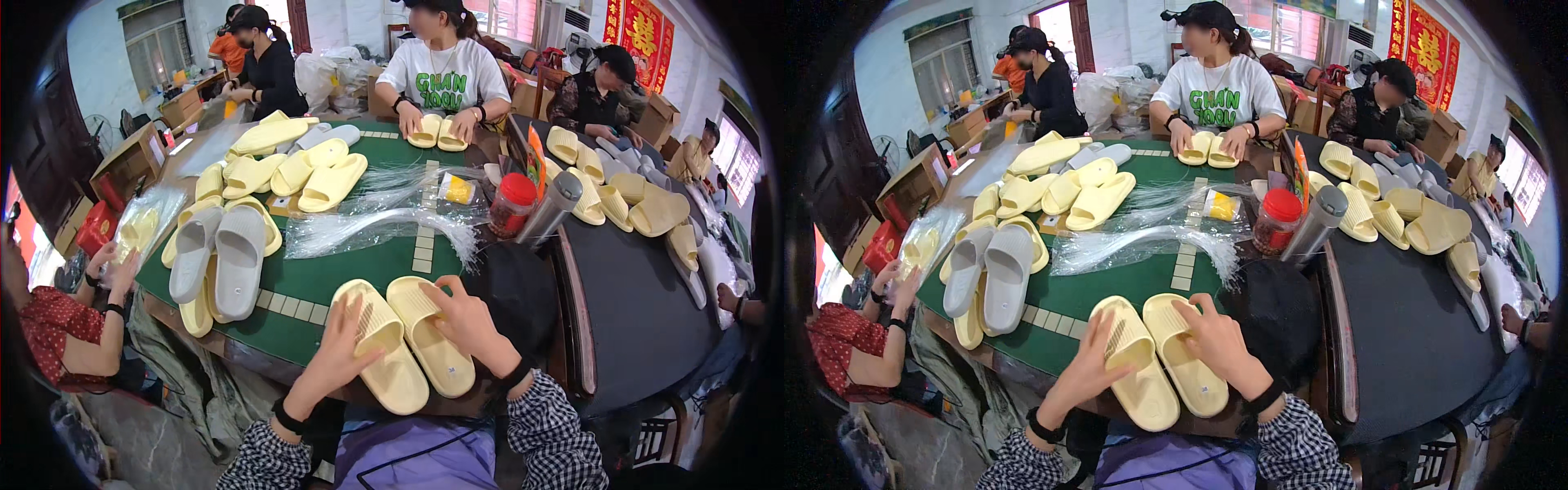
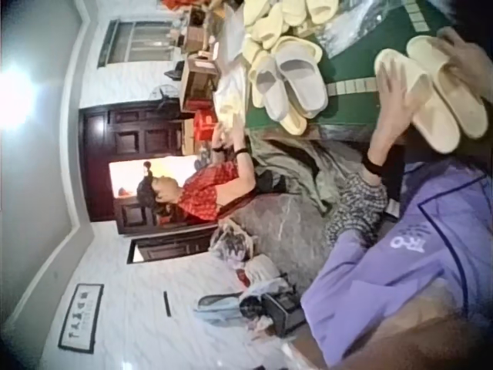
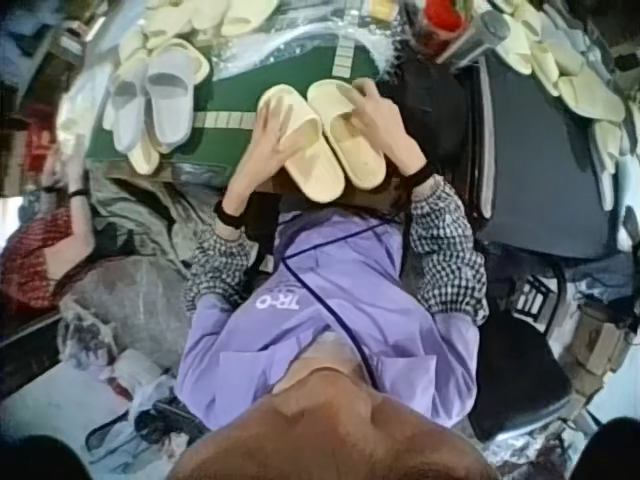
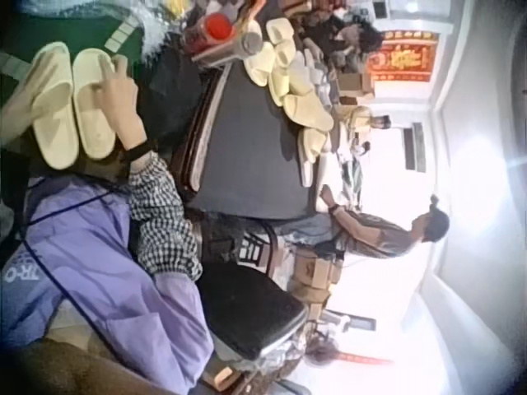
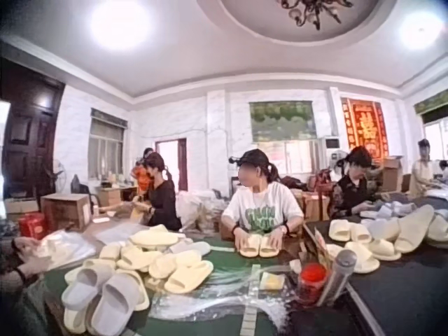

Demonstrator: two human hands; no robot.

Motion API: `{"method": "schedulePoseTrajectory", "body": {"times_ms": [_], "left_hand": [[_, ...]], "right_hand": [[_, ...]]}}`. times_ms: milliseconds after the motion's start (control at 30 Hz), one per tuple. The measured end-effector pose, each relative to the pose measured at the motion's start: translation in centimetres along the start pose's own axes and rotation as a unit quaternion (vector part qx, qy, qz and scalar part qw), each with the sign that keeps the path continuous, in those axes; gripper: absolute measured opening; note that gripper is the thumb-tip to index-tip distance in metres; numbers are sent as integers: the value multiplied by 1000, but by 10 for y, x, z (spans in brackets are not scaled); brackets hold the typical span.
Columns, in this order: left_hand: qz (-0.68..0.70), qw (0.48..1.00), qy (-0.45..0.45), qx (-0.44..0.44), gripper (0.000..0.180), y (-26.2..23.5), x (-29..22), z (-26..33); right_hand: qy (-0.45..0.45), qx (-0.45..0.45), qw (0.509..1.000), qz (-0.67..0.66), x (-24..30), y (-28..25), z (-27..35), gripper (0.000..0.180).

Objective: Checking and trimming threads on finished sandals/slides in a shared workshop.

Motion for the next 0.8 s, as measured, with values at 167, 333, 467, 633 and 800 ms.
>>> {"method": "schedulePoseTrajectory", "body": {"times_ms": [167,333,467,633,800], "left_hand": [[-84,993,76,38,79,-2,29,-4],[-44,993,105,38,76,-18,39,-41],[51,991,121,35,76,5,48,-57],[-12,996,78,33,73,24,65,-52],[35,994,56,86,72,10,54,-49]], "right_hand": [[-7,-53,995,88,-8,20,-6,51],[52,-70,994,61,-21,20,3,48],[86,-93,992,21,-26,21,3,45],[65,-113,988,-83,-36,17,0,47],[83,-106,984,-121,-31,18,0,44]]}}
Point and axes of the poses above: each hand's wrist, its own z-axis away from the middle knuckle, its own y-axis out of the palm, x = y × z, the point moved 6 cm from there along -z, towards the middle knuckle, and after that the axes turned 13 degrees about y, right-handed, at the moved point
